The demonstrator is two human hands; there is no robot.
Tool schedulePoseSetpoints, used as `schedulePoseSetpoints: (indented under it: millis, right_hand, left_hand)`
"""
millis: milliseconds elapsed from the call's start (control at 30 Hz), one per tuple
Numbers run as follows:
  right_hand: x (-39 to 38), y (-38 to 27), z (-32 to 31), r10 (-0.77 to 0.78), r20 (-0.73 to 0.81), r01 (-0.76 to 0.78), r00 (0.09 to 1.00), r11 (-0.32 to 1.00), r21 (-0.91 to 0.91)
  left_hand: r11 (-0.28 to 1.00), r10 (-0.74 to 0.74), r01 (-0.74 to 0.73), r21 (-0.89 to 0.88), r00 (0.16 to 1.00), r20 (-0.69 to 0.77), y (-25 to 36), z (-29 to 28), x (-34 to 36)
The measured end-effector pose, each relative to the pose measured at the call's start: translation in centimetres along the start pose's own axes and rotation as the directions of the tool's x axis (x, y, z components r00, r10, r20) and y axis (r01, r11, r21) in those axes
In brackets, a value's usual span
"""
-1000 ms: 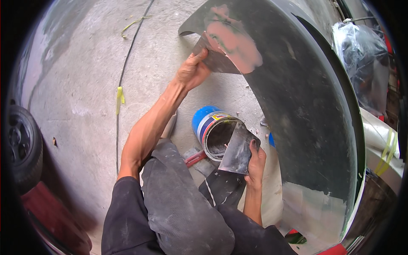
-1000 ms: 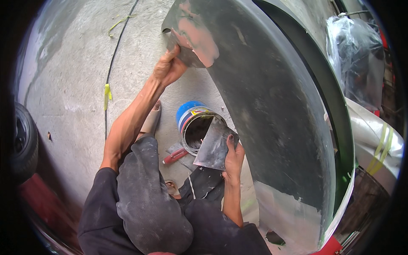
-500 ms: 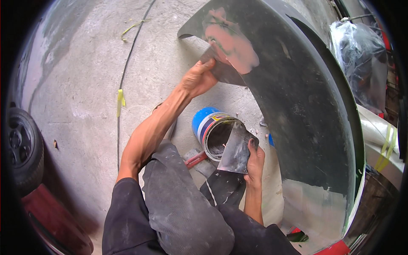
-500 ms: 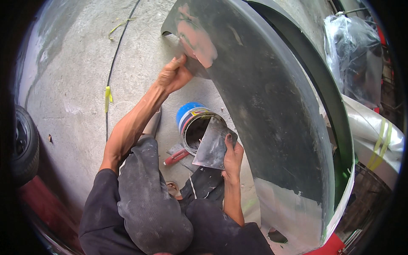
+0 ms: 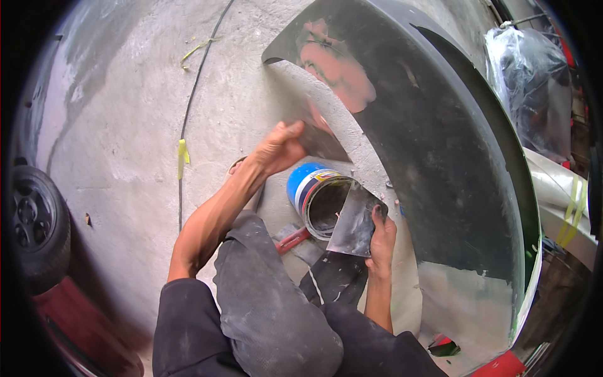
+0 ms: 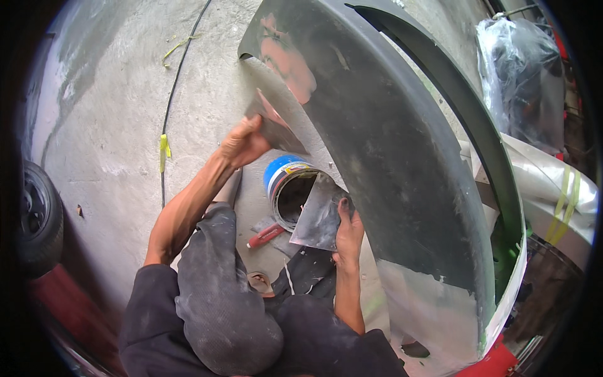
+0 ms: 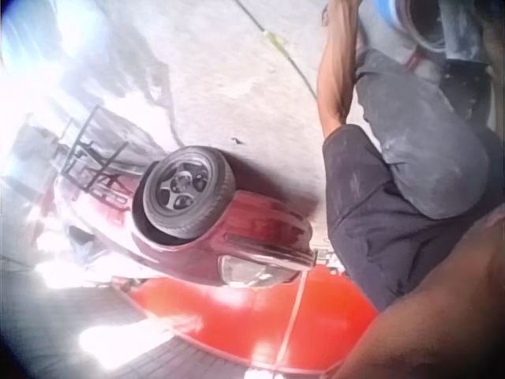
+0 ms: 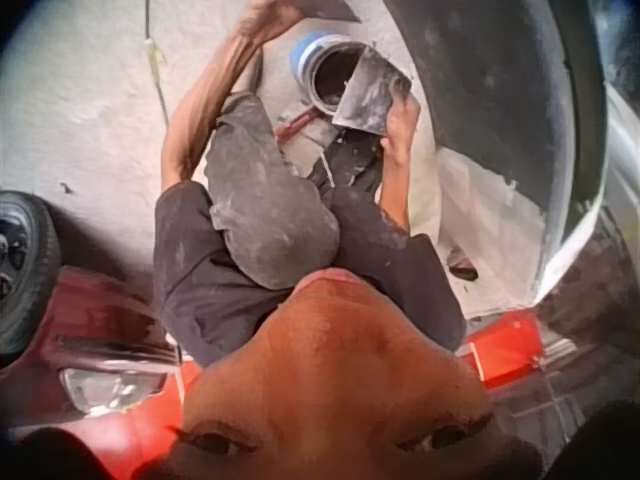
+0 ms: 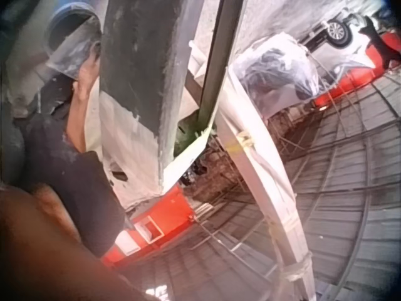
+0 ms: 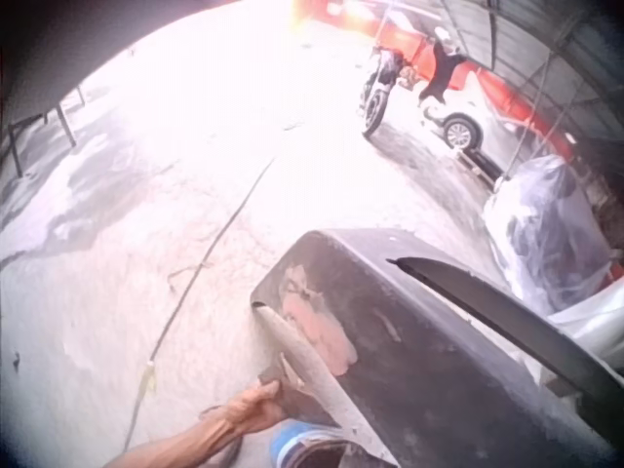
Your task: The person applies body filler onto a car bumper using a putty knife and scrapes the metal spatulas clean against each other.
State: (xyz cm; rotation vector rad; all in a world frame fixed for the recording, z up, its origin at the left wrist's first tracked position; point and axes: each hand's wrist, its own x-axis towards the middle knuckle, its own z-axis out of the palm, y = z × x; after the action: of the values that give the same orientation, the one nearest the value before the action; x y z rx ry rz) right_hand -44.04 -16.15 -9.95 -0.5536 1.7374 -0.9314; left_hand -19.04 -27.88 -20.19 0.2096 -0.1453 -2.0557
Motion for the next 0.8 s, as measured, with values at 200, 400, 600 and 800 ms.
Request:
schedulePoseSetpoints:
  millis: [200,400,600,800]
  right_hand:
    - [-0.4,-1.4,1.2,0.075,0.101,-0.073,0.992,0.997,-0.019]
    - [-0.2,-1.2,0.4,0.045,0.068,-0.041,0.997,0.997,-0.060]
    - [-0.2,-0.8,0.7,-0.093,0.037,0.096,0.995,0.991,-0.095]
    - [0.4,0.0,-0.5,-0.032,0.043,0.036,0.999,0.994,-0.102]
  left_hand:
    - [0.970,0.239,-0.243,-0.008,0.961,-0.141,2.2,-2.4,1.1]
    - [0.947,0.304,-0.319,-0.039,0.928,-0.218,1.8,-3.1,2.4]
    - [0.903,0.343,-0.405,-0.144,0.881,-0.327,2.1,-4.0,3.3]
    - [0.882,0.356,-0.424,-0.206,0.885,-0.299,1.8,-3.3,4.1]
